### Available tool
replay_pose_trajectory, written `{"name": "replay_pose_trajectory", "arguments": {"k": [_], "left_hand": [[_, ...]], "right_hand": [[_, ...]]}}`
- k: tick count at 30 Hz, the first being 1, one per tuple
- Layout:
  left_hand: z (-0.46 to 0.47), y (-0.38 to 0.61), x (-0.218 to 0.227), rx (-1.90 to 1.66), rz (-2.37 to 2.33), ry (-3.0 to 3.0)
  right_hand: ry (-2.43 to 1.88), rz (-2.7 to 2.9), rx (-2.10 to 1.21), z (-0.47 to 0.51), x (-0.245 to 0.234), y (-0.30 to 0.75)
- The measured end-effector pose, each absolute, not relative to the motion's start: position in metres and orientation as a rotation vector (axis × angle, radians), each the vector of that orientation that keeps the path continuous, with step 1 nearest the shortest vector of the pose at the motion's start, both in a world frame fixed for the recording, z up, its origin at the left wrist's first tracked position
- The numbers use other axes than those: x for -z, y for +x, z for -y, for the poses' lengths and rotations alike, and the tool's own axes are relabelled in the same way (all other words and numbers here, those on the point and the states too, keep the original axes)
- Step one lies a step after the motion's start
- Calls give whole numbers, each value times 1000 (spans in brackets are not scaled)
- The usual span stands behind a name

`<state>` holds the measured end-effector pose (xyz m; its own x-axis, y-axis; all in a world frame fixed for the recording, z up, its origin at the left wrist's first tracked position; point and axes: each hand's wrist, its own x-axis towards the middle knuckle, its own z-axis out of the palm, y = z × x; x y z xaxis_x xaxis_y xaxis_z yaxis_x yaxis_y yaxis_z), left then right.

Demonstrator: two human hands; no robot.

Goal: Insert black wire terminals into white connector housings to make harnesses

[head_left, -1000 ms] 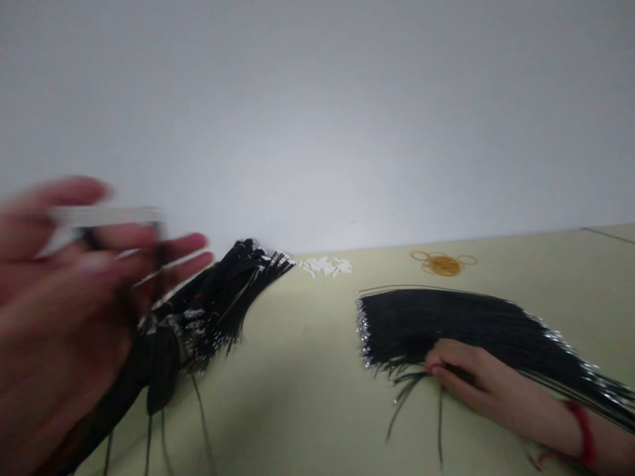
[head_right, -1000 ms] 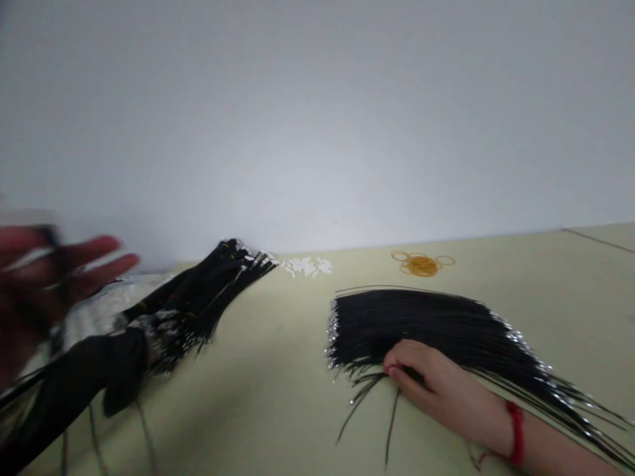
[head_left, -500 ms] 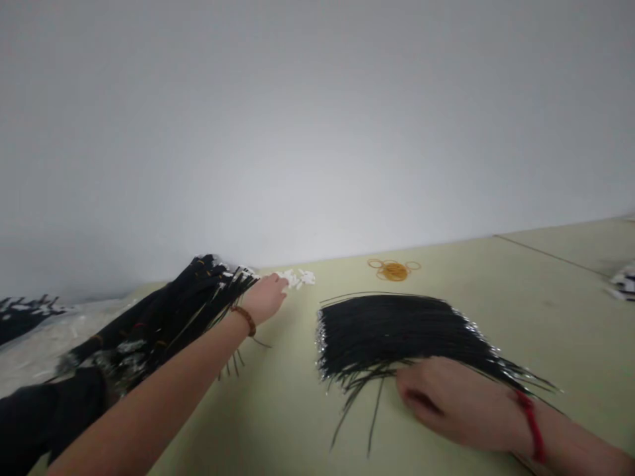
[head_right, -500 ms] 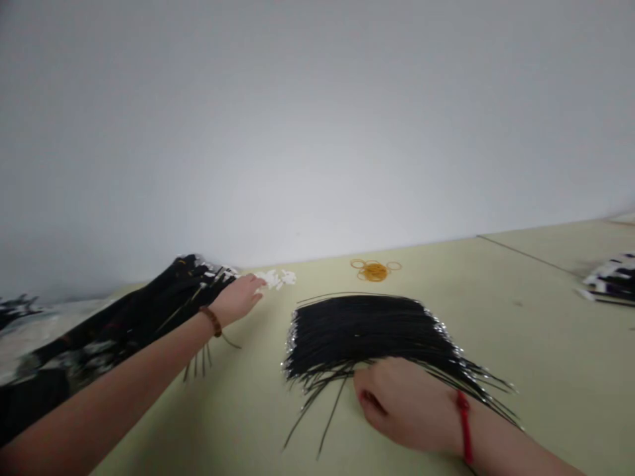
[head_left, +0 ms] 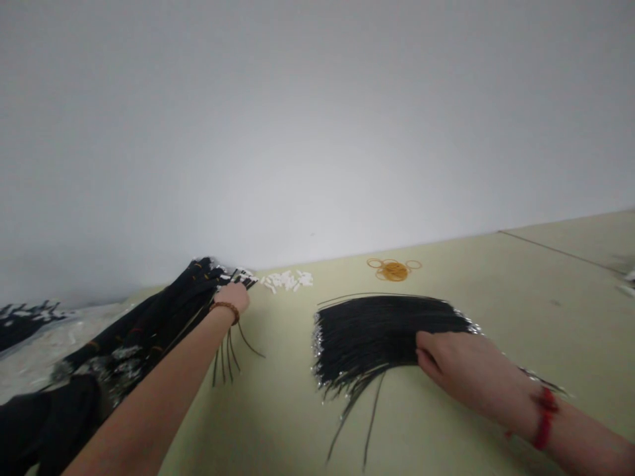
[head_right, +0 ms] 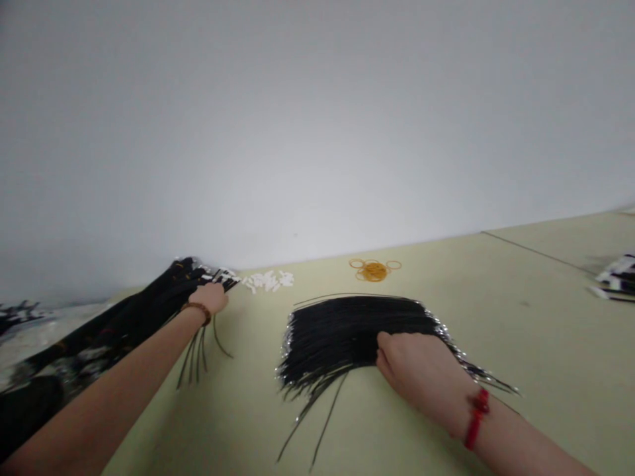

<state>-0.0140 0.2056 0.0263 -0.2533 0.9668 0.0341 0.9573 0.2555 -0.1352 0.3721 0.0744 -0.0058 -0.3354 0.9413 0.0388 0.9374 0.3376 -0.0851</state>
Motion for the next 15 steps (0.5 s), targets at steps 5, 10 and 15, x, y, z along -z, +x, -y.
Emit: {"name": "replay_pose_trajectory", "arguments": {"k": [5,10,15], "left_hand": [[-203,-22,-20,-148,2504,-1718],[-203,-13,-20,-138,2565,-1655],[-196,3,-36,6,2511,-1601]], "right_hand": [[-1378,2562,-123,-58,36,331],[-1199,2536,-196,-55,50,321],[-1106,2477,-276,-56,55,316]]}}
